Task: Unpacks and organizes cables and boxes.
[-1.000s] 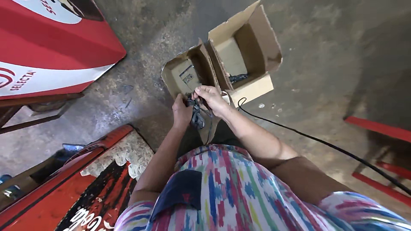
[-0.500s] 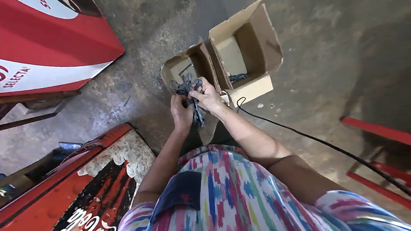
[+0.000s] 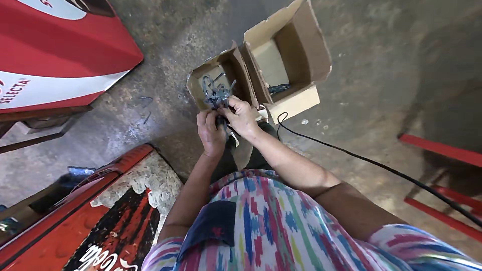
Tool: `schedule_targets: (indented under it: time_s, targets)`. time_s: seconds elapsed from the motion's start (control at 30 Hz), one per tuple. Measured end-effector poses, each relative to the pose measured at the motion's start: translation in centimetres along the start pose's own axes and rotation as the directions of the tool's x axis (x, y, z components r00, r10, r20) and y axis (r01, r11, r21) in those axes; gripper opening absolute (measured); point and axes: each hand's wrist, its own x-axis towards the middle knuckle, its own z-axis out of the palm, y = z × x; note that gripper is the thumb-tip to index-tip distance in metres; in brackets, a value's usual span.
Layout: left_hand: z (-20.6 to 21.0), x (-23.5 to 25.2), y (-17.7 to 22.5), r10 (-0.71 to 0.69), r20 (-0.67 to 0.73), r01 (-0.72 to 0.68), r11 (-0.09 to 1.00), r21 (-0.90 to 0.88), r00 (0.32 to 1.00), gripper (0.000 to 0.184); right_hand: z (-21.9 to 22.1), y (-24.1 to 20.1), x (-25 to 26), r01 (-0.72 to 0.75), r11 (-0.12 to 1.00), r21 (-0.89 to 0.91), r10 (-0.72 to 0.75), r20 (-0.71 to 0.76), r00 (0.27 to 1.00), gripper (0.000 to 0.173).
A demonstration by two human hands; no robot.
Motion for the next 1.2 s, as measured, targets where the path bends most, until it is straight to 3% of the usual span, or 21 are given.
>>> schedule_targets:
  time_s: [0.13, 0.23, 0.37, 0.47, 0.6, 0.7, 0.9, 1.2]
  targets:
    - [0.0, -0.6, -0.7, 0.029, -0.039, -0.029, 1.0, 0.012, 0.999, 0.015, 0.3, 0.0, -0.3, -0.04, 0.999, 0.018, 0.04, 0.002, 0.999, 0.015]
    - [-0.4, -0.9, -1.3, 0.044, -0.044, -0.043, 0.999, 0.023, 0.998, 0.014, 1.0, -0.2, -1.0, 0.152, 0.973, -0.173, -0.155, -0.004, 0.988, 0.013]
    - [-0.7, -1.0, -1.7, -0.011, -0.058, 0.012, 1.0, 0.01, 0.998, 0.01, 1.4, 0.4, -1.5, 0.247, 0.926, -0.286, -0.219, 0.126, 0.967, 0.019]
    - [-0.6, -1.0, -2.2, -0.002, -0.09, 0.003, 1.0, 0.008, 0.996, 0.008, 1.6, 0.6, -1.4, 0.245, 0.946, -0.214, -0.219, 0.137, 0.966, 0.021]
    - [-0.4, -1.0, -2.1, 0.062, -0.104, -0.058, 0.997, 0.044, 0.993, 0.006, 1.3, -0.2, -0.9, 0.103, 0.984, -0.147, -0.092, 0.081, 0.992, 0.02]
    - [-0.3, -0.9, -2.0, 0.099, -0.147, -0.09, 0.994, 0.062, 0.984, 0.006, 1.1, 0.0, -1.1, 0.136, 0.974, -0.182, -0.124, 0.075, 0.989, 0.023]
    - [-1.1, -1.1, -2.4, 0.074, -0.148, -0.064, 0.995, 0.074, 0.986, 0.011, 0.2, 0.3, -1.7, 0.231, 0.953, -0.196, -0.155, 0.34, 0.928, 0.021]
    - [-0.5, -0.8, -1.6, 0.127, -0.098, -0.125, 0.992, 0.021, 0.987, 0.011, -0.1, 0.6, -1.4, 0.121, 0.987, -0.106, -0.103, 0.163, 0.981, 0.024]
